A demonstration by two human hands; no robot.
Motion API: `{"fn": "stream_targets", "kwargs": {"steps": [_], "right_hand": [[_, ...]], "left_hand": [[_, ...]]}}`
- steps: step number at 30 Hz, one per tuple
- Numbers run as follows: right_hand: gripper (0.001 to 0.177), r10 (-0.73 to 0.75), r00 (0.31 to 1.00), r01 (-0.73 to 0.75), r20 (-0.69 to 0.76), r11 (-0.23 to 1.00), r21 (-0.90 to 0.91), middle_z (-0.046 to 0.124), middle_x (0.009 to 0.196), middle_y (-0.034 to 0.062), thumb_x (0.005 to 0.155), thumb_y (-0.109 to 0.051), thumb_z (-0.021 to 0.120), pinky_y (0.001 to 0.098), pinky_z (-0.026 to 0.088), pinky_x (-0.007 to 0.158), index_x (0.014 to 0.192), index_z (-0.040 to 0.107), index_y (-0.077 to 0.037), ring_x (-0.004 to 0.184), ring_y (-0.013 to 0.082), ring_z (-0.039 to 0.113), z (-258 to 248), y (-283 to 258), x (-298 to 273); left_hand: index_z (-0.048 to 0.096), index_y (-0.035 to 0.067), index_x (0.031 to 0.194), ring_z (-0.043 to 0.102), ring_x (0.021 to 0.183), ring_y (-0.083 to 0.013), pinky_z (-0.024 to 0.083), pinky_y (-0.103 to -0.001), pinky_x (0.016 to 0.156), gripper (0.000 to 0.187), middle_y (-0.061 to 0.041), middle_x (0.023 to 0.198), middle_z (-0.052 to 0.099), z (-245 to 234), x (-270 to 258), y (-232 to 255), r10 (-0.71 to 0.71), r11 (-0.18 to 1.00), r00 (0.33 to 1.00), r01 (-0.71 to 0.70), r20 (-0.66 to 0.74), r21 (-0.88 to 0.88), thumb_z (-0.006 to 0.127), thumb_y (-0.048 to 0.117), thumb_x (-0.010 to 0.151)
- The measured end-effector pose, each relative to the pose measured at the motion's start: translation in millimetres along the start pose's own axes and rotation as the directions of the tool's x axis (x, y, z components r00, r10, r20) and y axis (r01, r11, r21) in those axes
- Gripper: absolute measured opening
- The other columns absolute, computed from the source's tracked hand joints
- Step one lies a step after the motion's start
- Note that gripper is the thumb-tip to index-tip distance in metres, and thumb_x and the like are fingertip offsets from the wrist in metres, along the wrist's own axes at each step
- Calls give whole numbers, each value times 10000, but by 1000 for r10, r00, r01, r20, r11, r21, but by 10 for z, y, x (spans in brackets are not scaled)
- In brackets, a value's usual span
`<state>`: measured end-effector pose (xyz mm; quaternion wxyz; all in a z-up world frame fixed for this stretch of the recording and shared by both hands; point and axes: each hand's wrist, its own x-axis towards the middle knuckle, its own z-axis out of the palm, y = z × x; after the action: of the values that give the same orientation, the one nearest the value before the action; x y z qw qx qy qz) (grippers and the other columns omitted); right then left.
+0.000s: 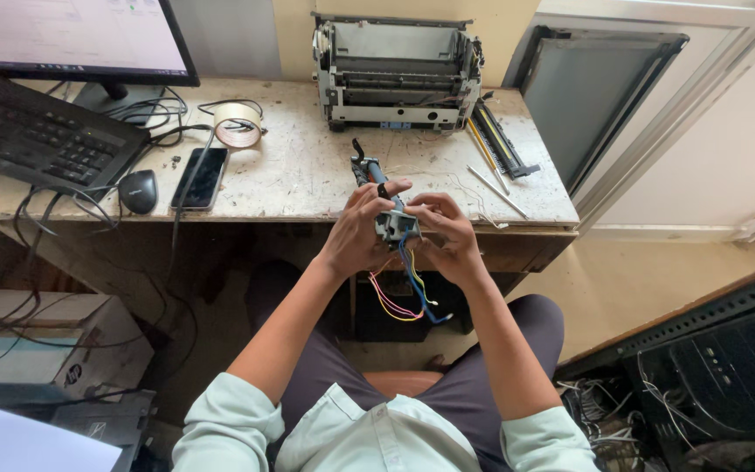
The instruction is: The person disassembles a printer drum unit, removes a small circuit board, and reattaches wires. They then place a yellow toner cartridge into the drum housing and use a yellow-handled screwdriver to secure it.
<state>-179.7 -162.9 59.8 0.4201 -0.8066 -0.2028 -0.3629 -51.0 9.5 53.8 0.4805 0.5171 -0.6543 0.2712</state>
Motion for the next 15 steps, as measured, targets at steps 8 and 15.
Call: {"fn": "stream_targets", "kwargs": {"steps": [8,15], "right_hand": [[554,116,974,-108,-192,993,53,697,1196,74,831,-247,837,292,559,834,1351,685,-128,951,136,653,-467,522,-144],[251,280,775,-591,-566,638,-494,711,1000,78,851,-210,836,368,525,807,1083,801,-121,959,249,636,-952,1412,-330]], "left_hand": [[329,114,1211,548,1325,-359,438,-485,1209,715,-137,1461,518,178,220,-86,-86,985,979,56,183,165,788,1,674],[331,125,1220,537,1295,-371,438,-539,1160,637,-132,1426,486,229,387,33,65,961,994,-85,83,262,741,-72,775]]}}
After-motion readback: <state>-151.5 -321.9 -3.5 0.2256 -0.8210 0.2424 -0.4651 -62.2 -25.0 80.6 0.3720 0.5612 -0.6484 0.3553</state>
